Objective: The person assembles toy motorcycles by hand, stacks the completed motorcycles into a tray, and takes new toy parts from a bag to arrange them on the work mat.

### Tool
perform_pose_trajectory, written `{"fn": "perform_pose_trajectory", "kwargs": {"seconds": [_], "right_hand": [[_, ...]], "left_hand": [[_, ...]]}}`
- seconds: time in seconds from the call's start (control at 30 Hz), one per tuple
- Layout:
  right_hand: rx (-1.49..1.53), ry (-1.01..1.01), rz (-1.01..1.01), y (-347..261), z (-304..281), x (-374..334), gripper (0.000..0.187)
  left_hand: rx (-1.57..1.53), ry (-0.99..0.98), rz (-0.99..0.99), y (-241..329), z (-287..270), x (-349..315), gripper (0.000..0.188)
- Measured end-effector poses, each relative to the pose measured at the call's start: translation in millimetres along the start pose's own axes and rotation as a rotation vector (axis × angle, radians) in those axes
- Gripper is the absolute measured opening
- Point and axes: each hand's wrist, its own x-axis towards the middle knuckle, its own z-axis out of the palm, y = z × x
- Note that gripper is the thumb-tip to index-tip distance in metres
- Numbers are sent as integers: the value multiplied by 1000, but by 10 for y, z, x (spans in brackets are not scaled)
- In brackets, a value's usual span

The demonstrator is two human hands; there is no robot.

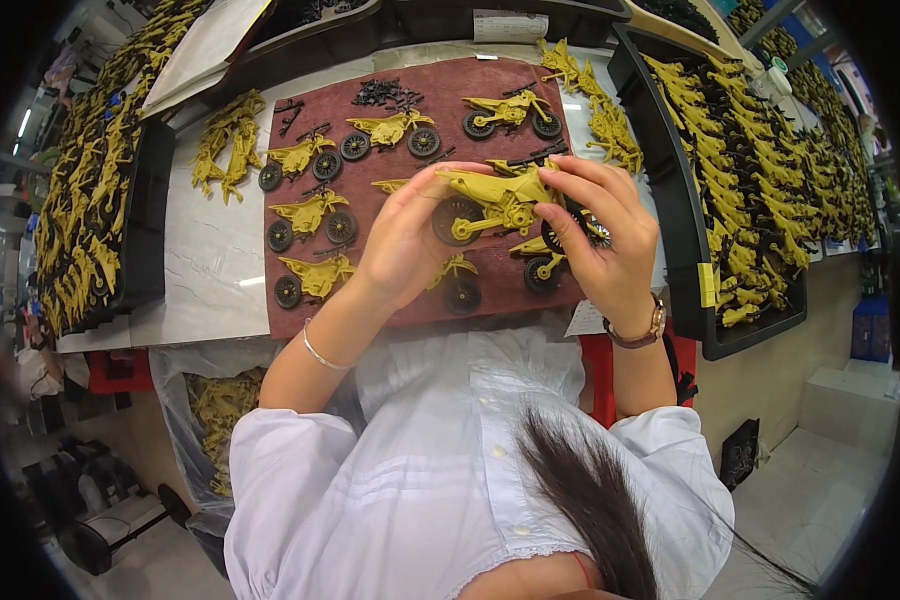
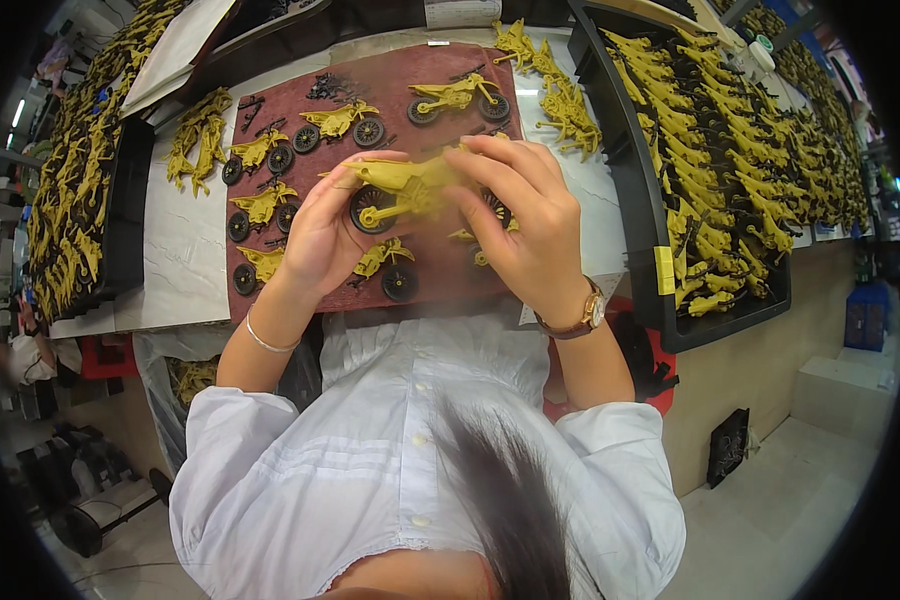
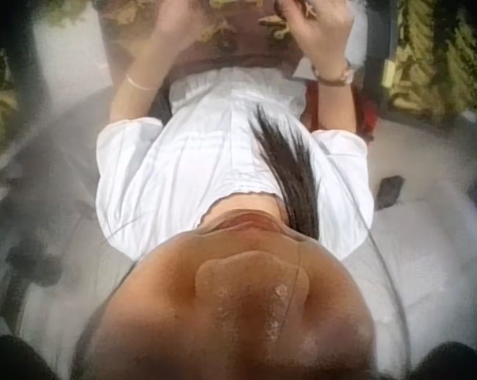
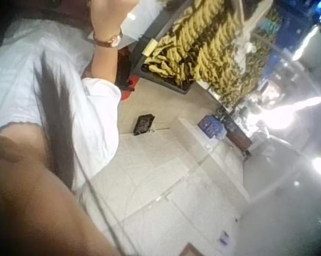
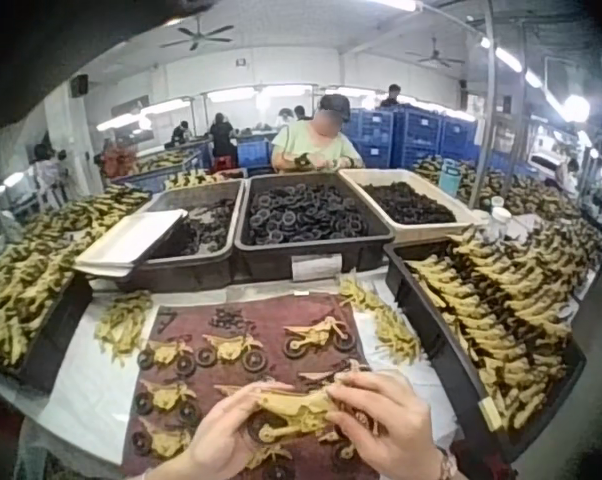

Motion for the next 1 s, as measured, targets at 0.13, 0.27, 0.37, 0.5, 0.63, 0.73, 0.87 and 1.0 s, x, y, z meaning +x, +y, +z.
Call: {"fn": "perform_pose_trajectory", "kwargs": {"seconds": [0.13,0.27,0.37,0.5,0.63,0.73,0.87,1.0], "right_hand": [[-16,-19,0,5,-5,-36,29],[-52,-9,-21,5,12,-96,30],[-62,13,-12,-24,36,-163,30],[-45,80,4,-81,69,-287,29],[268,268,144,-78,135,-442,60],[665,140,487,2,19,-534,62],[915,-10,757,58,-12,-622,29],[872,-13,705,86,28,-667,17]], "left_hand": [[11,22,-9,-27,16,-27,41],[-200,45,-54,-67,65,-70,41],[-163,44,-30,-97,107,-105,34],[205,122,131,-229,109,-124,29],[272,65,194,-309,95,-169,29],[387,14,207,-348,105,-234,28],[469,50,188,-394,141,-222,29],[474,36,157,-446,90,-206,27]]}}
